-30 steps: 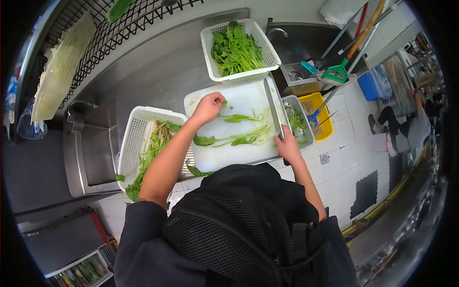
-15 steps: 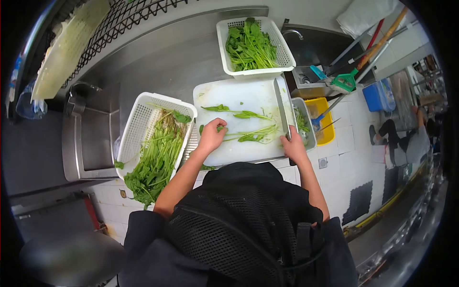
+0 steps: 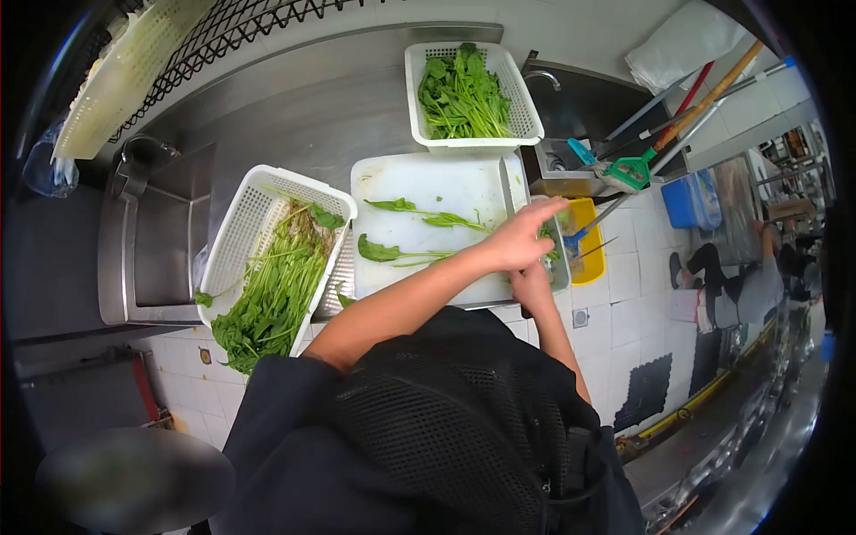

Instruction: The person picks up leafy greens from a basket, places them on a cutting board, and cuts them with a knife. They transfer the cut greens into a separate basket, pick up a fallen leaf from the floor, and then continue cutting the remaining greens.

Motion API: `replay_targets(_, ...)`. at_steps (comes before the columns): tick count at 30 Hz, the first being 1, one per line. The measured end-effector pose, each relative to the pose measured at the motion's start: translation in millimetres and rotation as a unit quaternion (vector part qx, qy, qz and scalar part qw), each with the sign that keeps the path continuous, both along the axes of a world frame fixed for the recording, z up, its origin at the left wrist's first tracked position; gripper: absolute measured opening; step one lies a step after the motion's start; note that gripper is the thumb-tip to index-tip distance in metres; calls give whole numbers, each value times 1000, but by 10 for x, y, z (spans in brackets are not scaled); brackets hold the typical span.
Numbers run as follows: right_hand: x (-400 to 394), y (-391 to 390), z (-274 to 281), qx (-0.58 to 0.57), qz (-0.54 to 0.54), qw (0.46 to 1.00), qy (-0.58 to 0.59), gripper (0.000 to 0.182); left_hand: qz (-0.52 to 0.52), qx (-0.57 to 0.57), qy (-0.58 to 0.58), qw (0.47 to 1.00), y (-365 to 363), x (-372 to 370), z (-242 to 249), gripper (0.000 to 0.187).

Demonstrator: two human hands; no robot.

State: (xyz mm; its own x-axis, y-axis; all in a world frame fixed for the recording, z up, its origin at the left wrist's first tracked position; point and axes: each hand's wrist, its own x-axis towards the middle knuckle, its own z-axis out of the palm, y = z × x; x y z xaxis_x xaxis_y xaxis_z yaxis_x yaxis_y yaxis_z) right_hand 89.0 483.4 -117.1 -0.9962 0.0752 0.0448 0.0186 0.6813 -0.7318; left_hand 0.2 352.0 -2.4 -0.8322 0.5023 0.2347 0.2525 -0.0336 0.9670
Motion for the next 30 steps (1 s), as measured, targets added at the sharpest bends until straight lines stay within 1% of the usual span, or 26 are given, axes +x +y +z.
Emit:
replay_targets(1, 12, 6, 16, -1, -2, 1000, -1, 49, 13, -69, 158, 985, 85, 15, -38, 50)
replay_targets(2, 22, 18, 33, -11, -20, 997, -72, 49, 10, -69, 158, 985, 77, 16, -101, 50)
replay_targets(3, 6, -30, 201, -21, -40, 989, -142, 48, 23, -91, 144, 985, -12, -7, -153, 51)
replay_targets(4, 34, -97, 377, -24, -65, 989, -128, 48, 35, -115, 131, 984, -133, -39, -221, 51)
replay_targets(5, 33, -85, 387, -30, -72, 989, -127, 48, 61, -140, 111, 982, -310, -107, -379, 50)
replay_targets(6, 37, -78, 378, -58, -70, 988, -126, 50, 86, -167, 90, 978, -539, -187, -534, 48)
replay_targets(7, 52, -67, 359, -86, -67, 986, -125, 52, 102, -243, 100, 959, -800, -252, -596, 46)
replay_targets(8, 50, -22, 200, -81, -59, 990, -95, 52, 120, -317, 110, 934, -1028, -311, -631, 44)
replay_targets(9, 36, -10, 248, -83, -63, 990, -96, 52, 125, -351, 147, 916, -1186, -313, -664, 41)
replay_targets(10, 17, -22, 370, -87, -61, 986, -126, 50, 132, -383, 182, 896, -1291, -279, -675, 38)
replay_targets(11, 13, -39, 444, -88, -56, 982, -155, 48, 131, -384, 179, 896, -1351, -243, -699, 38)
replay_targets(13, 12, -54, 471, -79, -57, 983, -156, 46, 80, -444, 192, 871, -1411, -153, -728, 31)
replay_targets(15, -11, -60, 461, -70, -59, 984, -154, 45, 89, -445, 174, 874, -1371, -63, -832, 30)
replay_targets(17, 24, -81, 393, -62, -66, 993, -74, 42, 96, -446, 155, 876, -1345, -8, -944, 29)
replay_targets(20, 56, -273, 694, -72, -58, 994, -52, 39, 115, -434, 159, 880, -1338, 39, -971, 25)
replay_targets(21, 55, -334, 682, -71, -55, 995, -54, 39, 108, -447, 165, 873, -1335, 39, -954, 20)
replay_targets(23, 51, -443, 628, -196, -39, 976, -90, 39, 101, -458, 174, 866, -1291, 41, -911, 17)
replay_targets(25, 36, -544, 517, -211, -30, 972, -96, 38, 76, -567, 199, 796, -1240, 22, -890, 17)
replay_targets(26, 41, -585, 429, -201, -28, 975, -91, 37, 78, -566, 201, 795, -1238, 3, -878, 17)
replay_targets(28, 50, -675, 430, -186, -19, 980, -71, 37, 47, -596, 227, 769, -1273, 25, -860, 19)
replay_targets(30, 19, -726, 479, -170, -17, 983, -63, 37, 47, -594, 224, 771, -1327, 30, -806, 19)
